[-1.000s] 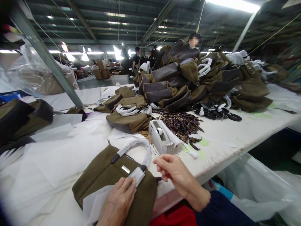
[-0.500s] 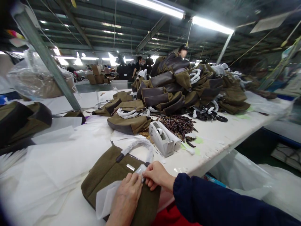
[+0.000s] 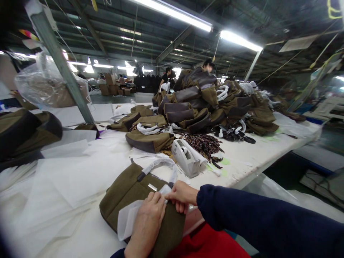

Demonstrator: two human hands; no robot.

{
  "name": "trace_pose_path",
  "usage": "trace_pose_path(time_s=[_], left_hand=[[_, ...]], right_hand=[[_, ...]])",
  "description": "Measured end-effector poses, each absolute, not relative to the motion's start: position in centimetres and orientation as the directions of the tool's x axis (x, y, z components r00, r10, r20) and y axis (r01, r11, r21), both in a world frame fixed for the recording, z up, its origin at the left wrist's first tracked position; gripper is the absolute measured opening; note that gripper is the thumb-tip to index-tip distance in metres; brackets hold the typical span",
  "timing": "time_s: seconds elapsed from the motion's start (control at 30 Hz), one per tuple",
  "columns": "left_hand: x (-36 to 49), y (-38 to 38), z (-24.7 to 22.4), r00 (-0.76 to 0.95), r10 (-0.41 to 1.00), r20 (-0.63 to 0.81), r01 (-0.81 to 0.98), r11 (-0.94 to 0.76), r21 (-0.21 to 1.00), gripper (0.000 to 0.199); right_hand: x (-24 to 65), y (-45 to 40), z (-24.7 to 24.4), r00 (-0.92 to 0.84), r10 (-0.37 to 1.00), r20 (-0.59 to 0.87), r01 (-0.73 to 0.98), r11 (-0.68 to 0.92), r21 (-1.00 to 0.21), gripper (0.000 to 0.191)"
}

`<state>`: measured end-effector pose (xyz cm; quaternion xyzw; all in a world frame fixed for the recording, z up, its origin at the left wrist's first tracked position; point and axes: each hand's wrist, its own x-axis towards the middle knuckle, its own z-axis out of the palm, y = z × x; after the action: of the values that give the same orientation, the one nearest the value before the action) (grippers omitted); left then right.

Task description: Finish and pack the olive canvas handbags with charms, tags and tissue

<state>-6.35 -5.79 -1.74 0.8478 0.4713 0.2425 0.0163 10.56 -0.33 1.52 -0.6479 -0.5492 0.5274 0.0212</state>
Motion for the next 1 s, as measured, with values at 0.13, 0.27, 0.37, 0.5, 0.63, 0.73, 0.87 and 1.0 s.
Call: trace_pose_path(time_s=[0.13, 0.27, 0.37, 0.5, 0.63, 0.73, 0.87, 1.0], left_hand=[[-6.5, -5.8, -1.2, 0.420, 0.837, 0.351, 0.781, -0.530, 0.331, 0.016], [-6.7, -5.6, -0.5, 0.403, 0.851, 0.336, 0.768, -0.514, 0.383, 0.019], [-6.7, -5.4, 0.0, 0.392, 0.859, 0.329, 0.766, -0.503, 0.401, 0.019], [-6.6, -5.2, 0.7, 0.371, 0.879, 0.300, 0.744, -0.475, 0.470, 0.020], [-6.5, -5.0, 1.0, 0.343, 0.889, 0.302, 0.747, -0.453, 0.486, 0.017], [-6.4, -4.8, 1.1, 0.333, 0.893, 0.304, 0.750, -0.446, 0.488, 0.017], [-6.1, -4.5, 1.6, 0.335, 0.900, 0.278, 0.752, -0.433, 0.497, 0.019], [-6.2, -4.2, 2.8, 0.342, 0.919, 0.198, 0.787, -0.395, 0.474, 0.020]], right_hand=[[12.3, -1.2, 2.9, -0.254, 0.742, -0.621, 0.768, -0.236, -0.596, 0.035], [13.4, -1.3, 3.9, -0.370, 0.893, -0.256, 0.783, 0.152, -0.603, 0.009], [13.4, -0.5, 3.2, -0.618, 0.784, 0.054, 0.738, 0.602, -0.304, 0.012], [12.9, 0.6, 1.6, -0.785, 0.597, 0.167, 0.611, 0.790, 0.050, 0.014], [12.7, 0.6, 1.3, -0.801, 0.561, 0.209, 0.588, 0.803, 0.098, 0.016], [12.2, 0.1, 1.5, -0.805, 0.547, 0.228, 0.580, 0.807, 0.109, 0.015], [11.4, 0.0, 0.5, -0.802, 0.542, 0.249, 0.583, 0.801, 0.136, 0.010], [11.3, 0.4, -0.7, -0.807, 0.534, 0.254, 0.569, 0.817, 0.093, 0.008]])
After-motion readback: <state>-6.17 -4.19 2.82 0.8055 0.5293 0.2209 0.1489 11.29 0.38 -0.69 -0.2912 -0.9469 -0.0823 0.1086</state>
